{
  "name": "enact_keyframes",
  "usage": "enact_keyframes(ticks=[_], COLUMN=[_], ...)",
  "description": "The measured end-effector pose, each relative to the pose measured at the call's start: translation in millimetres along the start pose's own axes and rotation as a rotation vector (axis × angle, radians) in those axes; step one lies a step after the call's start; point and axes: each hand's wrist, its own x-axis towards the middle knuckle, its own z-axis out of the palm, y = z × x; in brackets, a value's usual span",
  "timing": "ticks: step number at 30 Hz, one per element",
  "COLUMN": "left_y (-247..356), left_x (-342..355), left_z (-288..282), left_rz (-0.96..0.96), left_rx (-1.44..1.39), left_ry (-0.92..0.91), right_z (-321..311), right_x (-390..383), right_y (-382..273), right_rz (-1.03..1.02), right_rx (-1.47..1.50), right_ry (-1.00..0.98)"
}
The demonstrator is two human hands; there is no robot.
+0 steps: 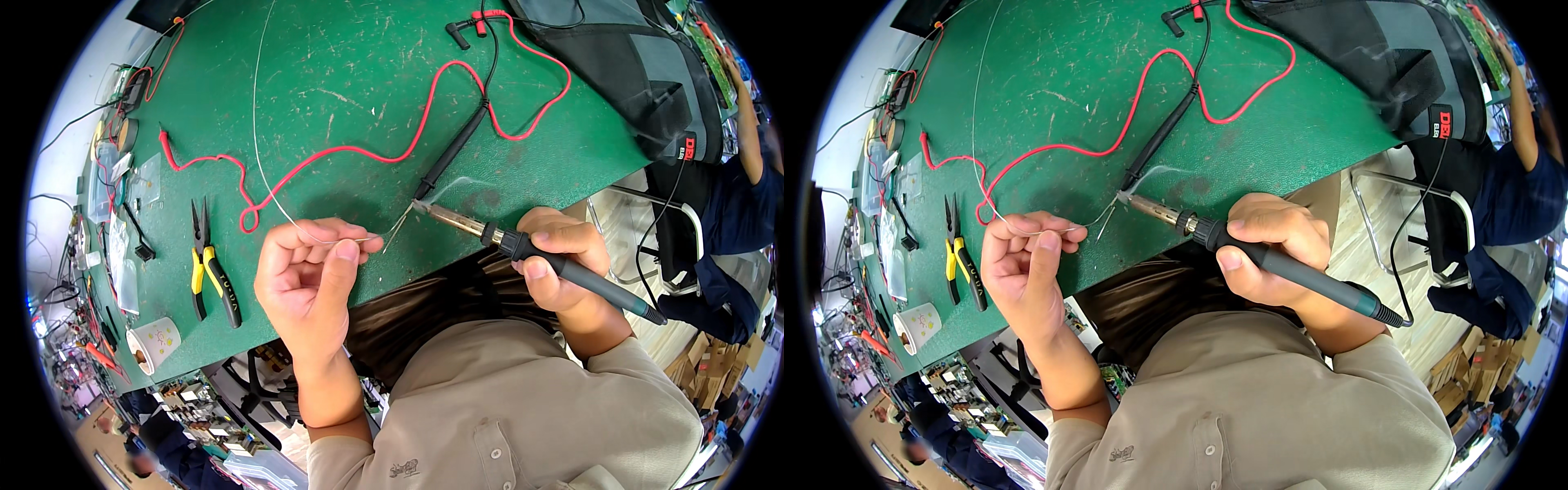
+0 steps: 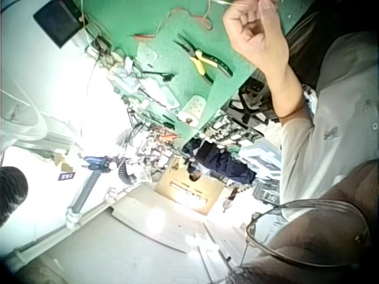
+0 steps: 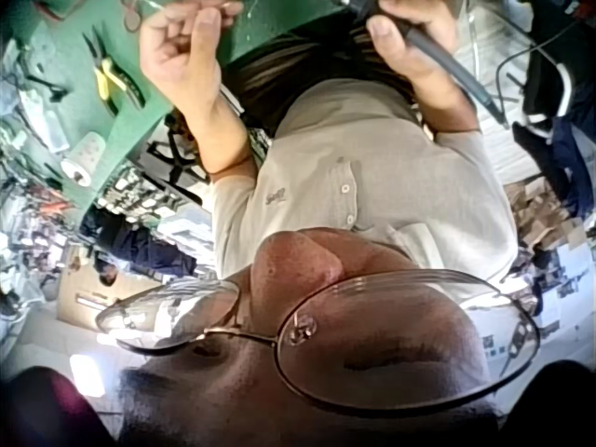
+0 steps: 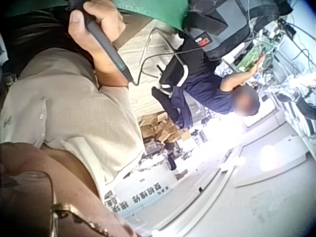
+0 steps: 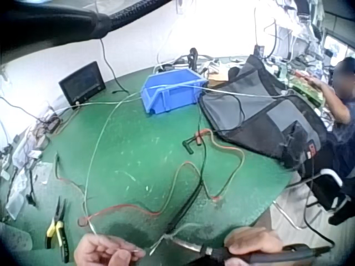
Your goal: The person holds a red probe and a soldering iron to a thin wire on a green workbench, then applies solder to a wire end while holding it.
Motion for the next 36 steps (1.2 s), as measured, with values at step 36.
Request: enact_keyframes(ticks=[36], left_y=[5.9], left_x=[6.1], left_z=[-15.2], left_rz=[0.075], left_rx=[0.105], left_ry=[0.074], right_z=[-1.8], right_x=[-3.6], right_y=[-4.1], right_rz=[0.11], right_rx=[0.112], right_ry=[-0.022])
